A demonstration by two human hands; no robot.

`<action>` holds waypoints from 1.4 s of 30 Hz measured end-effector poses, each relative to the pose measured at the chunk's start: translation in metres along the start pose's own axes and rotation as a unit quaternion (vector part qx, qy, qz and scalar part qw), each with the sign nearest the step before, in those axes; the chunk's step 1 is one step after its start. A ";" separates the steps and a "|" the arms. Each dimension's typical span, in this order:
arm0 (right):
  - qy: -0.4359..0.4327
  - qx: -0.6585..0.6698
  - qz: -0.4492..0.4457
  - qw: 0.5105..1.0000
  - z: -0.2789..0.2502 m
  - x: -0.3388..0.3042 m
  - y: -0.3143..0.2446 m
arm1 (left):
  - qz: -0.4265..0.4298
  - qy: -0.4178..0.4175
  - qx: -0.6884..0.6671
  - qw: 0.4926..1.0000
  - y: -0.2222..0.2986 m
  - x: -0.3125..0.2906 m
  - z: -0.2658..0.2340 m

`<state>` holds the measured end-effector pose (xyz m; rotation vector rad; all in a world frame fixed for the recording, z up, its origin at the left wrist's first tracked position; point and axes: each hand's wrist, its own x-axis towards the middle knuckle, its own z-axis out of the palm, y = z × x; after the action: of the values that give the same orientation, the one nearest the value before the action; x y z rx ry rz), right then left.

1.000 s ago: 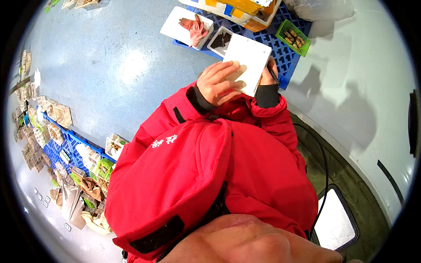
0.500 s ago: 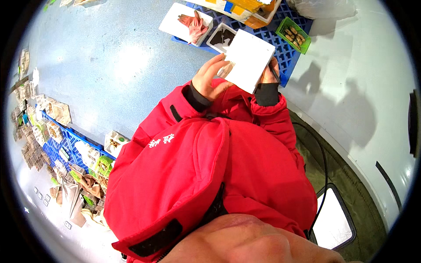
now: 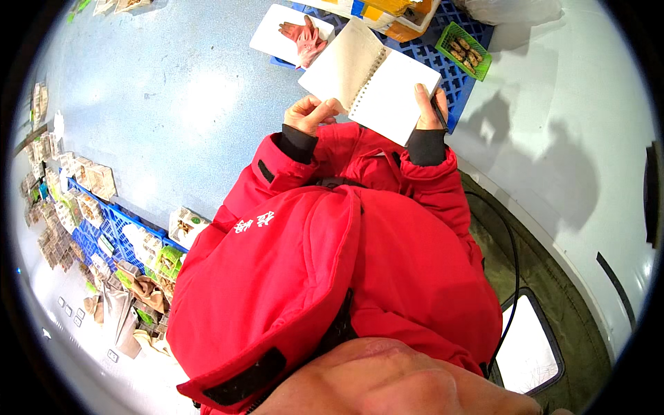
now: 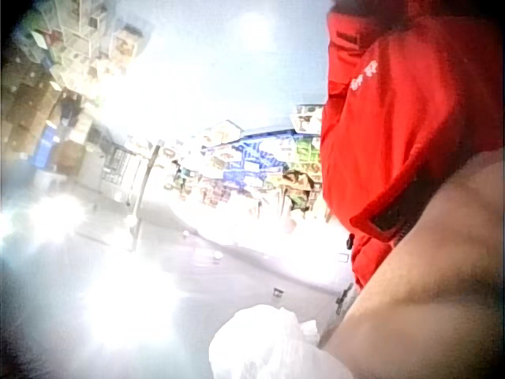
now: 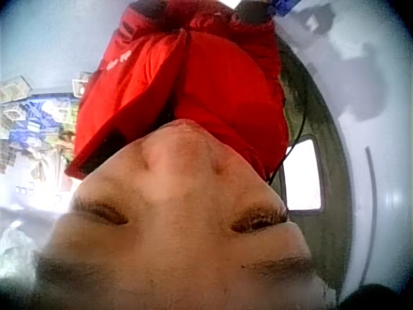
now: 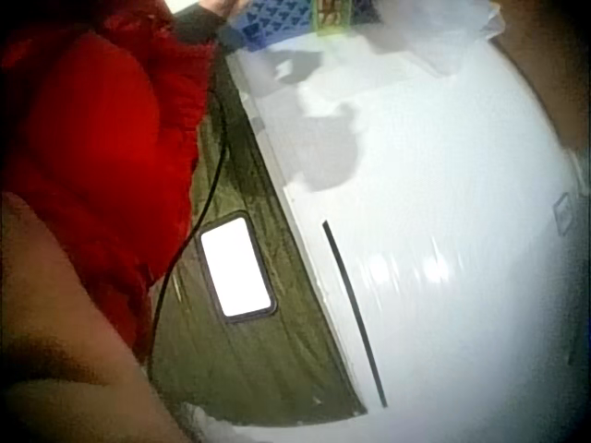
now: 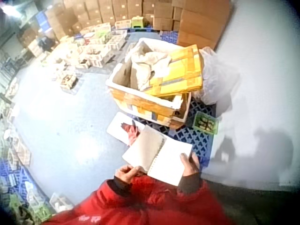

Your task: The person writes in a notebook with a pen, then moves among agricultural baskets to manually sort ginger roots from one basket to another.

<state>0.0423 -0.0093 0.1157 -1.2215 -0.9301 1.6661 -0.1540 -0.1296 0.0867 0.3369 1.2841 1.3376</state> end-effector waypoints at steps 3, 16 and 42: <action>-0.002 -0.013 0.002 1.000 -0.003 0.000 0.000 | -0.027 -0.005 -0.012 1.000 -0.001 0.001 0.000; -0.074 -0.169 -0.016 0.983 -0.017 -0.018 -0.001 | -0.069 -0.160 -0.064 0.983 0.017 -0.028 0.050; -0.187 -0.261 -0.023 0.947 0.029 -0.111 0.024 | -0.403 -0.148 -0.149 0.891 -0.006 -0.056 0.012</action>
<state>0.0273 -0.1235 0.1387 -1.2176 -1.7043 1.7018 -0.1264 -0.1728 0.1130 -0.2027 0.7907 0.7039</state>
